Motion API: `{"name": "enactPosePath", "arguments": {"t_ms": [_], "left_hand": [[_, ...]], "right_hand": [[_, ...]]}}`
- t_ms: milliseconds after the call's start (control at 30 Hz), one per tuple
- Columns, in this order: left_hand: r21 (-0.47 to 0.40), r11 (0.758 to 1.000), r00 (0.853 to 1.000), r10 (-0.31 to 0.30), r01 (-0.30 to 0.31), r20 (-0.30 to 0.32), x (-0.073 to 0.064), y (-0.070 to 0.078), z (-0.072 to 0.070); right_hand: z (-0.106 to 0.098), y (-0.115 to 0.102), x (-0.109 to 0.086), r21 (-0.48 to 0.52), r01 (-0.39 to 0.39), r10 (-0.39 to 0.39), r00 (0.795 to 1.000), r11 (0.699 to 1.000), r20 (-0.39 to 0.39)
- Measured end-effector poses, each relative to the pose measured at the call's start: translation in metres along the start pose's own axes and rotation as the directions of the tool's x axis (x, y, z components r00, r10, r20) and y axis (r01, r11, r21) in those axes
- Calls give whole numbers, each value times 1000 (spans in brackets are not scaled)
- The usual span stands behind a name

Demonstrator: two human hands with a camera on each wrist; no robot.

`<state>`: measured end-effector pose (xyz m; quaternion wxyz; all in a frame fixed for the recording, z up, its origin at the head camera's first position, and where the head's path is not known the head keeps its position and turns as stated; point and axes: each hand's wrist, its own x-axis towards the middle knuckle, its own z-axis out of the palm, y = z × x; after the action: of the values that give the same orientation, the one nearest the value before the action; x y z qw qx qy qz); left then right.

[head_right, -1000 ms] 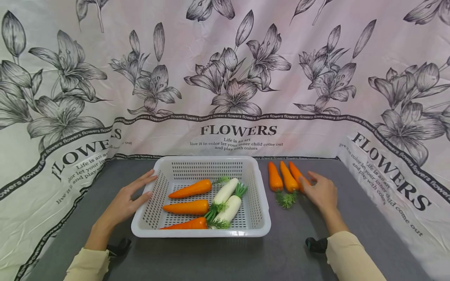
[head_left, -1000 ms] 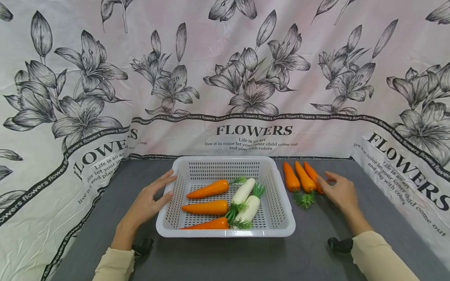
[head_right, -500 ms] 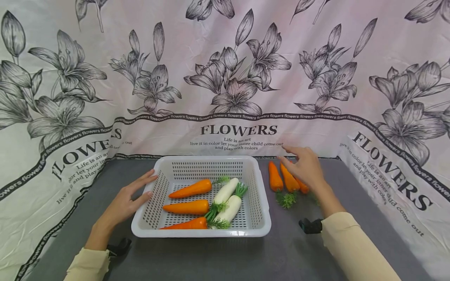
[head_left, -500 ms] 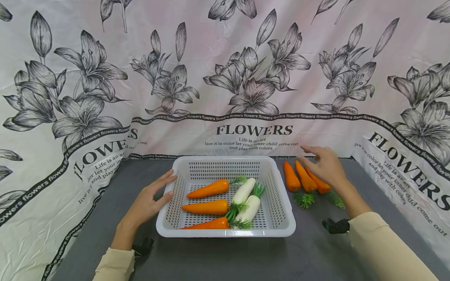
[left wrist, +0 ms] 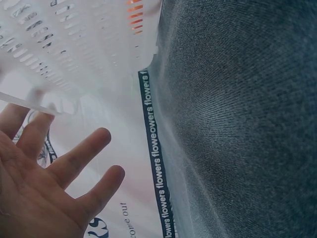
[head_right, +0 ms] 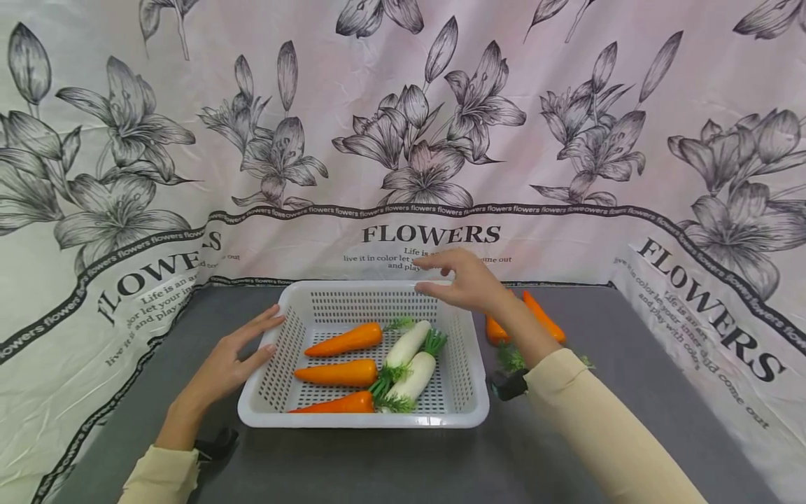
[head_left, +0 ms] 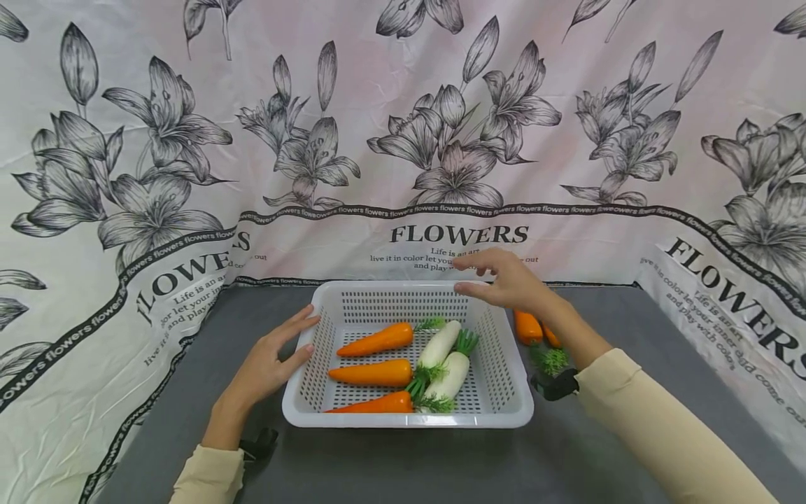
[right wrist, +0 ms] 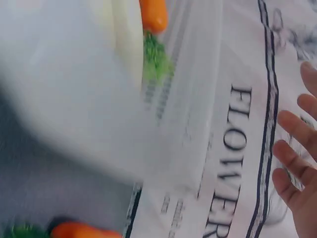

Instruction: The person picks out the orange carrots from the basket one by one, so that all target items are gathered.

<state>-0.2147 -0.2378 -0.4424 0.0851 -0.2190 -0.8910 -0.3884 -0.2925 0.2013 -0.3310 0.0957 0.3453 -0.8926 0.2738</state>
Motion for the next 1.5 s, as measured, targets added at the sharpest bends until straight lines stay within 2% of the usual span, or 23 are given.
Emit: {"name": "enactPosePath", "arguments": {"t_ms": [133,367,600,767,1000,1167,1300,1500], "left_hand": [[6,1000,1000,0,0,-4,0,0,0],[11,1000,1000,4,-4,-8,-1,0,2],[11,1000,1000,11,-10,-15,-1,1,3],[21,1000,1000,16,-16,-21,0,1,4],[6,1000,1000,8,-8,-25,-1,2,3],[11,1000,1000,2,-2,-21,-1,2,3],[12,1000,1000,7,-7,-20,0,2,2],[18,1000,1000,5,-5,-23,0,2,0]], "right_hand": [[18,-9,12,42,48,-52,994,998,94],[46,-18,25,88,49,-69,967,995,244],[71,-20,35,78,69,-89,947,995,308],[84,-23,36,45,37,-52,923,998,381],[97,-22,38,-6,55,-47,900,998,433],[102,-19,37,-19,38,-24,876,999,482],[105,-16,37,-3,29,-24,868,1000,496],[109,-16,39,55,50,-71,848,997,525]]}}
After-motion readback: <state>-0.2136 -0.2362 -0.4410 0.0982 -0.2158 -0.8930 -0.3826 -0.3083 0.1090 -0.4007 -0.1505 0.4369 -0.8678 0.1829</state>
